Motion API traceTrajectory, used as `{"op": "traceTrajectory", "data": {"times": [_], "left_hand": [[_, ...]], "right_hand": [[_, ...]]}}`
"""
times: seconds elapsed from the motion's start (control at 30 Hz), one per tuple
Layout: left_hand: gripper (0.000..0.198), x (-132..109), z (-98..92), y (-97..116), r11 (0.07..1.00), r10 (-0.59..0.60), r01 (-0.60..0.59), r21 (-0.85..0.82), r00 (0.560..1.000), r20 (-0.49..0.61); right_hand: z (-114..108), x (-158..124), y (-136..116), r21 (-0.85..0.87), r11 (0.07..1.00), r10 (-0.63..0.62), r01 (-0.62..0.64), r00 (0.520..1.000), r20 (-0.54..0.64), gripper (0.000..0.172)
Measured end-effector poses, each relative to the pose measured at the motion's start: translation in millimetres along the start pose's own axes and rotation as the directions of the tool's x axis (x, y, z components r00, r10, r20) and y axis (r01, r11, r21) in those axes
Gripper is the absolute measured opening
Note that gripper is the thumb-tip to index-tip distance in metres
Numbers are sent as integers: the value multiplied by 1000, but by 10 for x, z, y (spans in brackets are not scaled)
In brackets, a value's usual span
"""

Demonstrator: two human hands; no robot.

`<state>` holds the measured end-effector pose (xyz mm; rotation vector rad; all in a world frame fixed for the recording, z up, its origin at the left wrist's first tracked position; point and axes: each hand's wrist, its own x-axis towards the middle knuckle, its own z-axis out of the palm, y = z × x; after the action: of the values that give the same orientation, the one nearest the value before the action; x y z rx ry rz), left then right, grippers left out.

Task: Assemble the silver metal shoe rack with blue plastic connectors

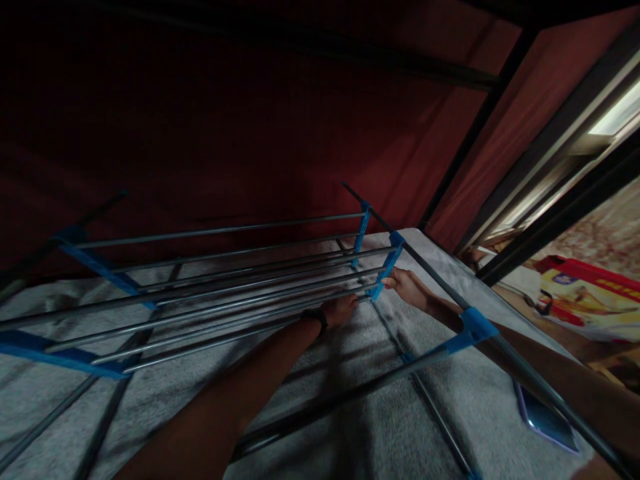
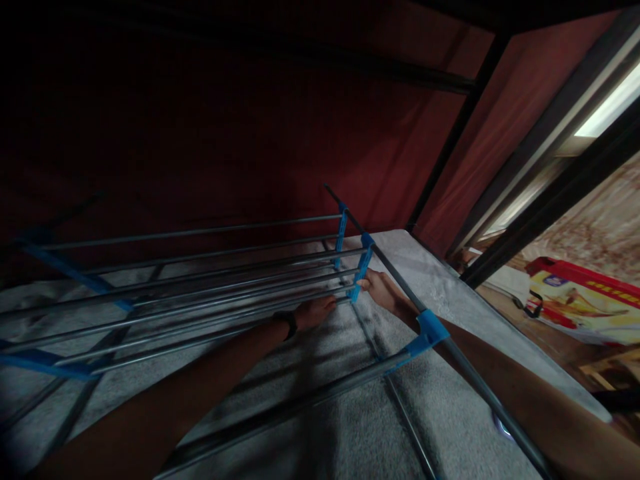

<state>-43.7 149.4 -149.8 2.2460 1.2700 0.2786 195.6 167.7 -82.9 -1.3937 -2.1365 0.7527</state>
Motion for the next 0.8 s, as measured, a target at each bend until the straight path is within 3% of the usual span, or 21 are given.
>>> {"op": "traceTrajectory", "data": {"times": [0.27, 0.5, 0.8], "left_hand": [[18, 15, -44, 18, 999, -42, 43, 31, 999, -30], [32, -105, 178, 197, 976, -126, 150, 159, 980, -154], [29, -80, 166, 106, 981, 24, 2, 195, 992, -127]], "right_hand": [[4, -10, -96, -8, 1000, -19, 19, 1000, 2, 16], [-2, -9, -229, -24, 999, 38, -39, 999, -13, 31], [52, 0, -176, -59, 995, 82, -85, 995, -50, 37]]}}
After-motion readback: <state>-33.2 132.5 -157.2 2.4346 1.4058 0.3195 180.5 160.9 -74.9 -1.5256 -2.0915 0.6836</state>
